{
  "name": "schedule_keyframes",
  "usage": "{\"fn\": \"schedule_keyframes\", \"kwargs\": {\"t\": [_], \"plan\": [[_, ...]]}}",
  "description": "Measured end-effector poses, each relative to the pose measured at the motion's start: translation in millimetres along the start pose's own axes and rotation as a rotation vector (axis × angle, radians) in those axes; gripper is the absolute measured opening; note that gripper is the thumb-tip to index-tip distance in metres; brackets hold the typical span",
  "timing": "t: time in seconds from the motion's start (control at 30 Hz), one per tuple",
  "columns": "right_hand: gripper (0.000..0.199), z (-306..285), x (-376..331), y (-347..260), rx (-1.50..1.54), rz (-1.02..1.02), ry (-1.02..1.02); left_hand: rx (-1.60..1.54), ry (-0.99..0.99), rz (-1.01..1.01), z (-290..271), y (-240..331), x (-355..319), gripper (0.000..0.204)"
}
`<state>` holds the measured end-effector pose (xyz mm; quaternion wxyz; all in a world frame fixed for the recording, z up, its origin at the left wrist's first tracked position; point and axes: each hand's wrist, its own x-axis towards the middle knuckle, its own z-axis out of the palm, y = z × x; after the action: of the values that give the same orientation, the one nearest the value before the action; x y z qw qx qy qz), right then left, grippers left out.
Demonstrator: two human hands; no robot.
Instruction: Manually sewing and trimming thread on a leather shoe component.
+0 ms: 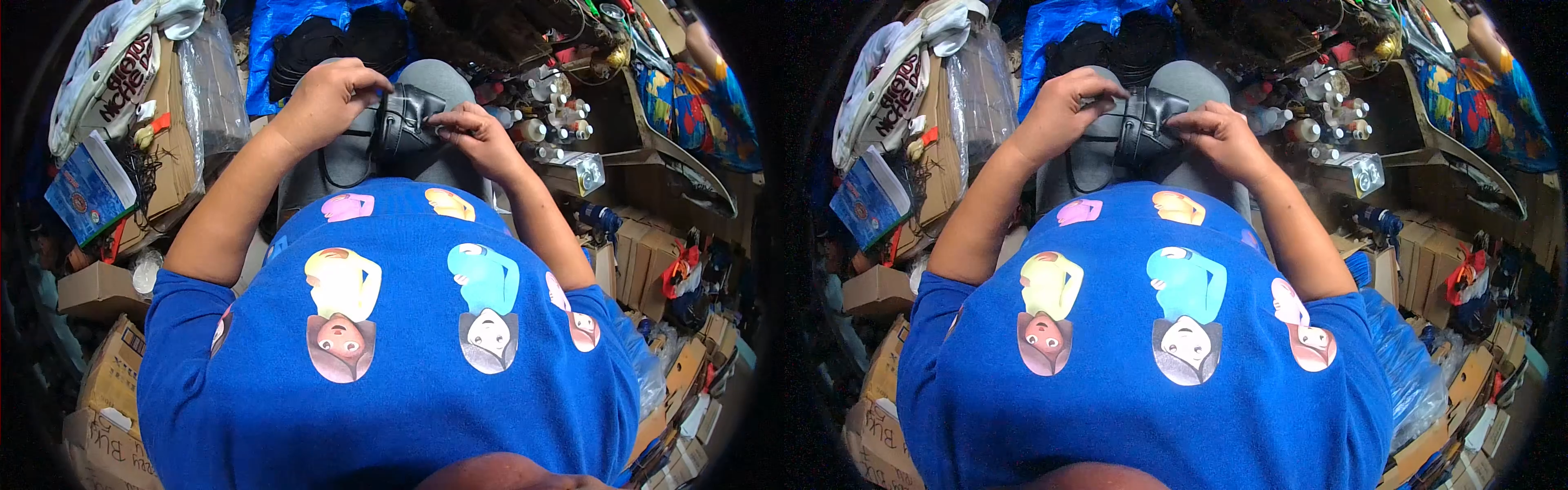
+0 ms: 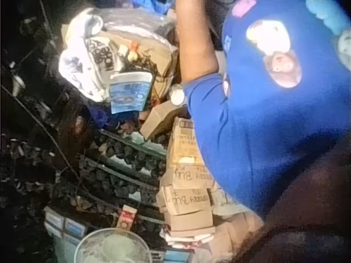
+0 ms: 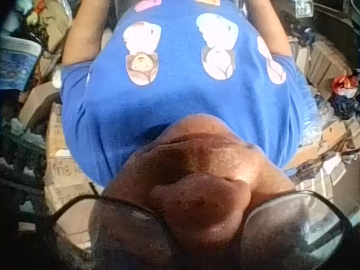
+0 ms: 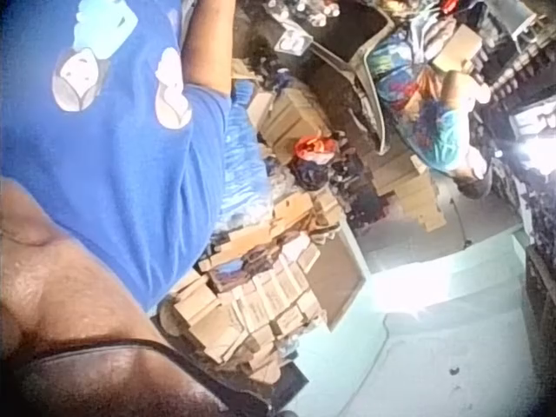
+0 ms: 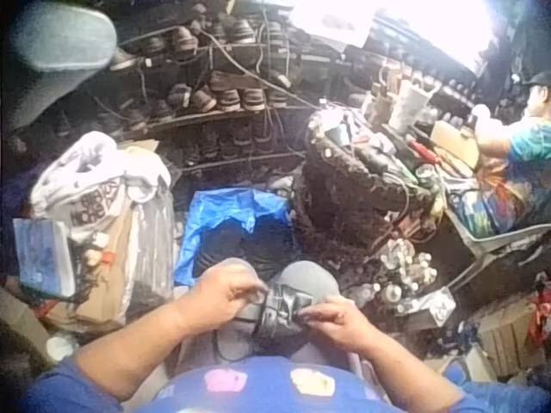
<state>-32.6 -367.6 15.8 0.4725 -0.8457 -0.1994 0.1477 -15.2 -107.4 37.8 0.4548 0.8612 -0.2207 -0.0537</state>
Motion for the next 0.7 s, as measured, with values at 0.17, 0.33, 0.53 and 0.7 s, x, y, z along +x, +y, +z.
{"fn": "schedule_keyframes", "kwargs": {"t": [0.17,0.33,0.53,0.7], "plan": [[0.030,-5.2,5.5,-4.7,0.158,0.084,-0.128,0.328,-0.013,0.198,1.2,1.2,-3.7,0.016],[0.031,-5.2,8.4,-5.5,0.154,0.113,-0.151,0.324,-0.036,0.185,3.6,3.0,-3.4,0.017],[0.028,-5.1,8.4,1.4,0.165,0.067,-0.153,0.367,-0.033,0.274,7.1,7.6,-0.5,0.016],[0.027,-3.4,8.7,7.0,0.178,0.054,-0.151,0.171,-0.111,0.213,7.8,-9.5,-0.1,0.022]]}}
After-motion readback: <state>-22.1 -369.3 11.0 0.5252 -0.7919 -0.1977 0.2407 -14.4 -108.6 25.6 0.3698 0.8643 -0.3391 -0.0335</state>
